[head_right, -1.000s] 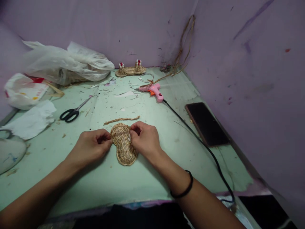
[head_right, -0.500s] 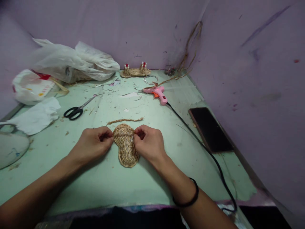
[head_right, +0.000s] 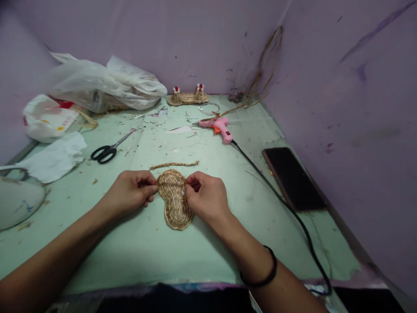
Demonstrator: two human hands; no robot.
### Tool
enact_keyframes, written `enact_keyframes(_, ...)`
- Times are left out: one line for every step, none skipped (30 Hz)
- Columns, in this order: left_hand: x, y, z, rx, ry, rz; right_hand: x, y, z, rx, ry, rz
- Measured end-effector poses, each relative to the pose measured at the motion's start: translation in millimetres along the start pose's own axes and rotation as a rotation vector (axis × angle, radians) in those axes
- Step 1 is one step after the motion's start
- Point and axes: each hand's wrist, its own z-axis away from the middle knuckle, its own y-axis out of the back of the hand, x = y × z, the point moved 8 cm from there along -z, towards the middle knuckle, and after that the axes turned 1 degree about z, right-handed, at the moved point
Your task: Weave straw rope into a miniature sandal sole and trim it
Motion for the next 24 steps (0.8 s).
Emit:
enact_keyframes(0.4,0.0,-0.3,-0.001,-0.004,-0.007,-0.8,0.2,0.0,0.000,0.001,0.010)
enact_keyframes(1.0,0.2,-0.5,0.001,-0.010,-0.016,-1.6,0.4,0.0,0.003,0.003,0.020)
enact_keyframes(1.6,0.5,-0.8,0.006,-0.017,-0.024,-2.5,0.7,-0.1,0.005,0.006,0.027)
enact_keyframes(2.4,0.6,-1.0,0.009,-0.026,-0.031,-3.3,0.8,-0.1,0.007,0.011,0.031)
enact_keyframes(3.3,0.7,-1.0,0.013,-0.037,-0.038,-3.9,1.0,-0.1,0.010,0.014,0.034)
enact_keyframes(4.2,0.7,-0.9,0.016,-0.047,-0.042,-4.4,0.9,-0.1,0.010,0.016,0.034)
enact_keyframes(4.9,0.8,-0.6,0.020,-0.053,-0.044,-4.6,0.7,0.0,0.009,0.016,0.033)
enact_keyframes(5.4,1.1,-0.2,0.028,-0.057,-0.045,-4.5,0.5,0.0,0.007,0.015,0.031)
enact_keyframes(5.6,1.7,0.3,0.039,-0.058,-0.046,-4.3,0.2,0.0,0.005,0.011,0.028)
enact_keyframes(5.6,2.5,0.8,0.052,-0.054,-0.049,-3.9,0.0,0.1,0.002,0.006,0.027)
enact_keyframes(5.6,3.2,1.3,0.065,-0.051,-0.052,-3.6,-0.1,0.2,0.001,0.003,0.025)
enact_keyframes(5.5,3.8,1.6,0.077,-0.047,-0.055,-3.4,0.0,0.3,0.000,0.001,0.025)
enact_keyframes(5.5,4.4,1.8,0.089,-0.044,-0.057,-3.3,0.1,0.4,0.001,0.001,0.025)
enact_keyframes(5.4,4.7,1.8,0.099,-0.042,-0.059,-3.3,0.3,0.5,0.002,0.002,0.024)
enact_keyframes(5.3,5.0,1.7,0.108,-0.041,-0.060,-3.3,0.5,0.6,0.003,0.005,0.023)
enact_keyframes(5.3,5.4,1.5,0.120,-0.040,-0.058,-3.4,0.6,0.7,0.005,0.008,0.022)
enact_keyframes(5.2,6.0,1.3,0.132,-0.040,-0.055,-3.4,0.7,0.7,0.006,0.011,0.023)
enact_keyframes(5.0,6.5,1.1,0.142,-0.039,-0.051,-3.3,0.6,0.7,0.006,0.012,0.023)
enact_keyframes(4.7,6.7,1.0,0.148,-0.037,-0.048,-3.0,0.7,0.7,0.008,0.012,0.023)
enact_keyframes(4.3,6.8,1.0,0.152,-0.036,-0.045,-2.8,0.5,0.7,0.008,0.011,0.024)
enact_keyframes(3.8,6.7,1.0,0.153,-0.033,-0.045,-2.6,0.3,0.7,0.007,0.010,0.023)
enact_keyframes(3.1,6.6,1.0,0.153,-0.031,-0.046,-2.5,0.1,0.7,0.007,0.009,0.021)
enact_keyframes(2.5,6.5,1.1,0.152,-0.030,-0.047,-2.5,0.1,0.8,0.007,0.008,0.020)
enact_keyframes(2.0,6.5,1.0,0.152,-0.030,-0.046,-2.6,0.1,0.9,0.008,0.007,0.020)
